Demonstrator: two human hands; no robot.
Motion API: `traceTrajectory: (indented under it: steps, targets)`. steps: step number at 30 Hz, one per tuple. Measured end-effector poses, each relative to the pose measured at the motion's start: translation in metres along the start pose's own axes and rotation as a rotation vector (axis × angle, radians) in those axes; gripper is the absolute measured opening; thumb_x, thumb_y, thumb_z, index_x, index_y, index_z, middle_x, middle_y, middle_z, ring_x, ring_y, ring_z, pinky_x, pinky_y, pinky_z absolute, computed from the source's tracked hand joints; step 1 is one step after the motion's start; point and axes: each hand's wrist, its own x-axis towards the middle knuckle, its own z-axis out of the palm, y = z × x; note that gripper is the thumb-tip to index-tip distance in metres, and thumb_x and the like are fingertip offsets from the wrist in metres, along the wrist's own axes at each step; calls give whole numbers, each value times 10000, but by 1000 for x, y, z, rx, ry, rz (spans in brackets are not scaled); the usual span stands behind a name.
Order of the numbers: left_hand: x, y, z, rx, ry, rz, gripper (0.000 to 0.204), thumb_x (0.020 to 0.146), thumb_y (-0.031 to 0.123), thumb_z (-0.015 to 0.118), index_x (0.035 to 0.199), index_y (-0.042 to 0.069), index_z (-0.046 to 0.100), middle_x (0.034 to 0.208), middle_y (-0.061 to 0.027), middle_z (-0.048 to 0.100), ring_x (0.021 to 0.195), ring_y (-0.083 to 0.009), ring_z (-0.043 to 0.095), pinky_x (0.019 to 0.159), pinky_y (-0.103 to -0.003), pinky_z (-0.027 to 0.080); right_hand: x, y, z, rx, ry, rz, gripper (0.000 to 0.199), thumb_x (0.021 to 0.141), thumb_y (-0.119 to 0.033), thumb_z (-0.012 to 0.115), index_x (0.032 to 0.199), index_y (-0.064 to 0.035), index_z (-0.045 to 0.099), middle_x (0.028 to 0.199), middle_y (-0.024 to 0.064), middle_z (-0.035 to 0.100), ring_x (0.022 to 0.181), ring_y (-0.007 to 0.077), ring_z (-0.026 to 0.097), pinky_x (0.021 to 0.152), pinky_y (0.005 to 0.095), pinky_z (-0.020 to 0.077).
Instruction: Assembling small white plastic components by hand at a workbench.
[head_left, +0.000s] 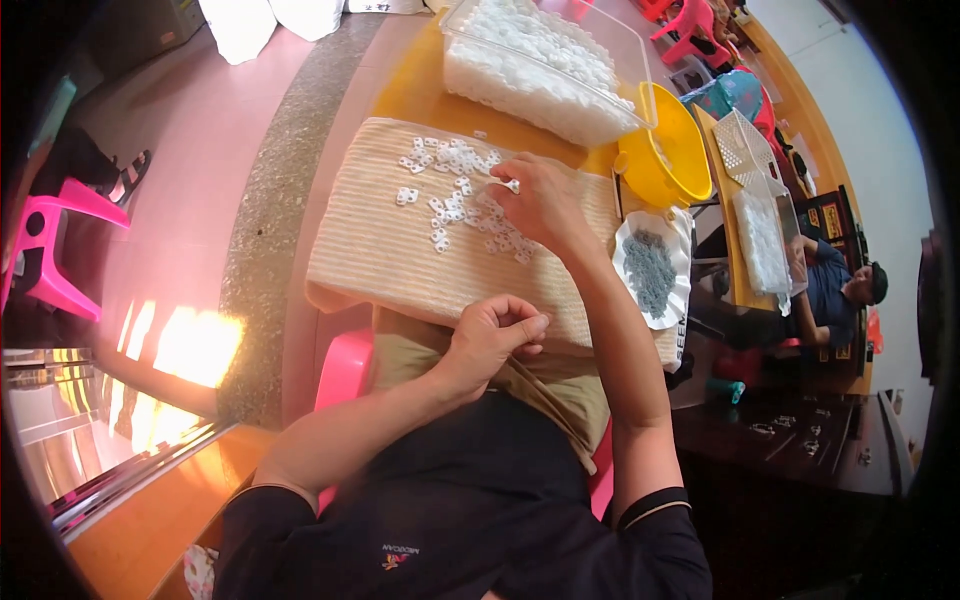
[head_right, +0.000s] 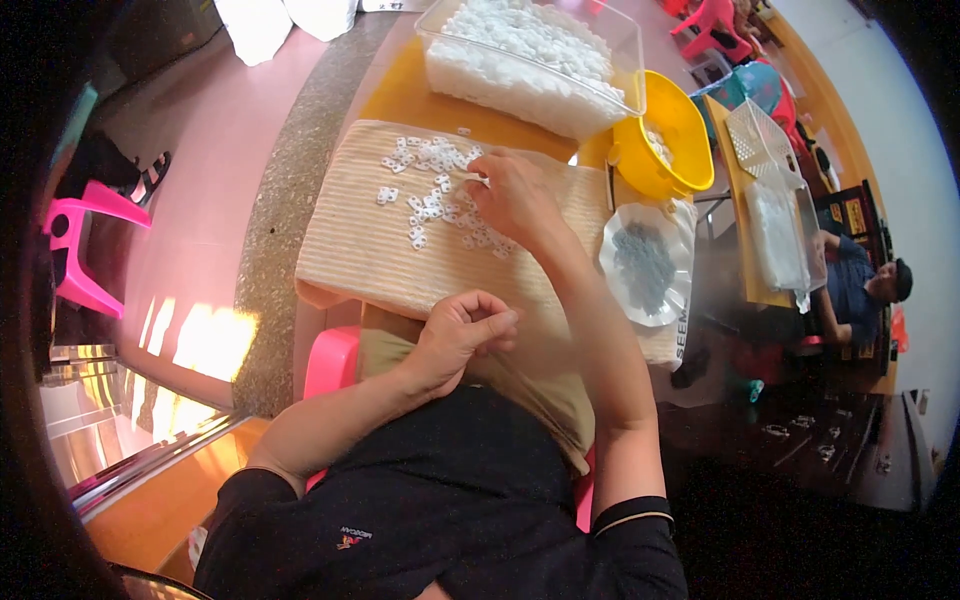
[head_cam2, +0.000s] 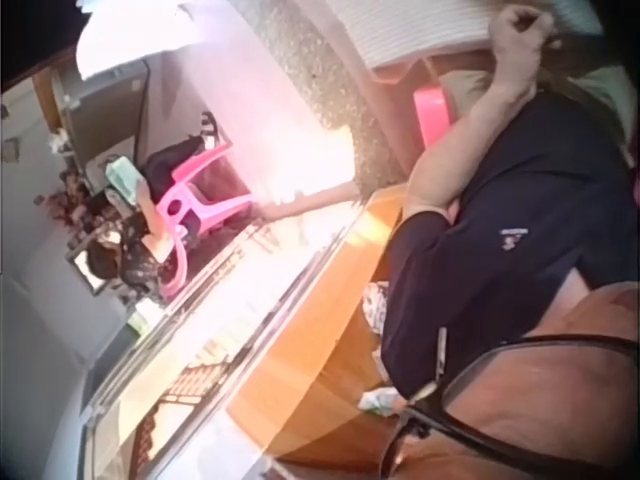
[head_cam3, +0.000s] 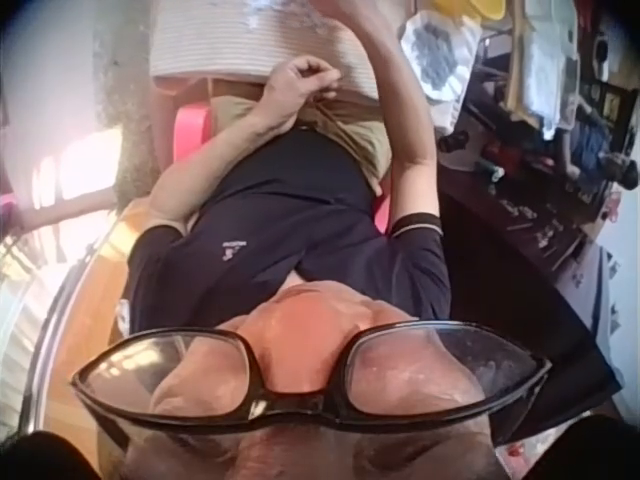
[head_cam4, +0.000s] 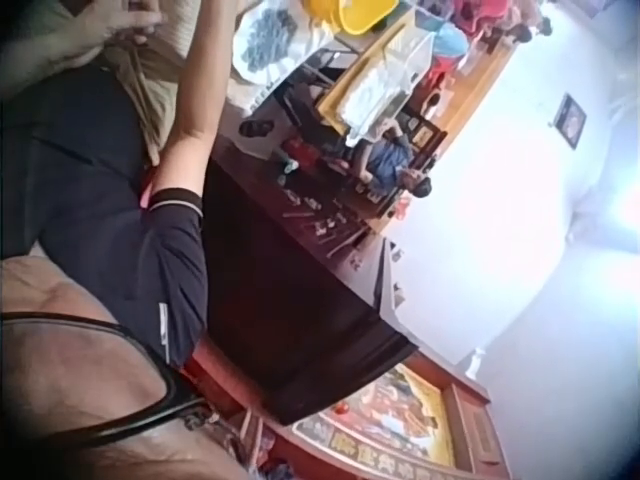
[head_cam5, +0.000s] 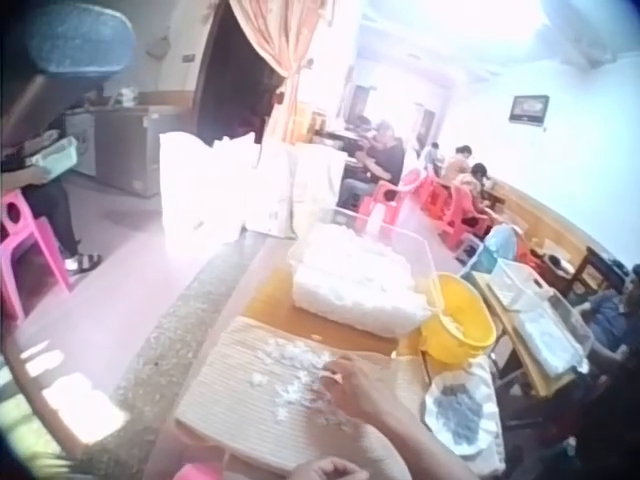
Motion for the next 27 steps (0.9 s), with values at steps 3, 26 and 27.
traceTrajectory:
  steps: [3,26,27]
  targets:
    - [2,-1,1,-1,11,10,86,868,107,676,893,57,611,820,-2,629,723,-62,592,652,-204,502,9,6,14,-16,-106,61,166,793,-160,655,866,-14,688,874,174,648,892,348,608,770,410,475]
    - [2,2,-2,-28,16,41,64,873,84,656,896,34,624,808,-11,639,714,-70,598,660,-208,486,-21,0,-15,108,-103,59,121,833,-87,626,906,8,643,808,170,656,750,316,631,667,363,482]
    - [2,3,-1,-32,21,37,66,870,86,661,895,38,624,806,-9,638,709,-70,598,654,-207,487,-22,2,-17,108,-105,36,127,837,-90,628,912,11,647,802,170,659,735,310,637,654,357,483]
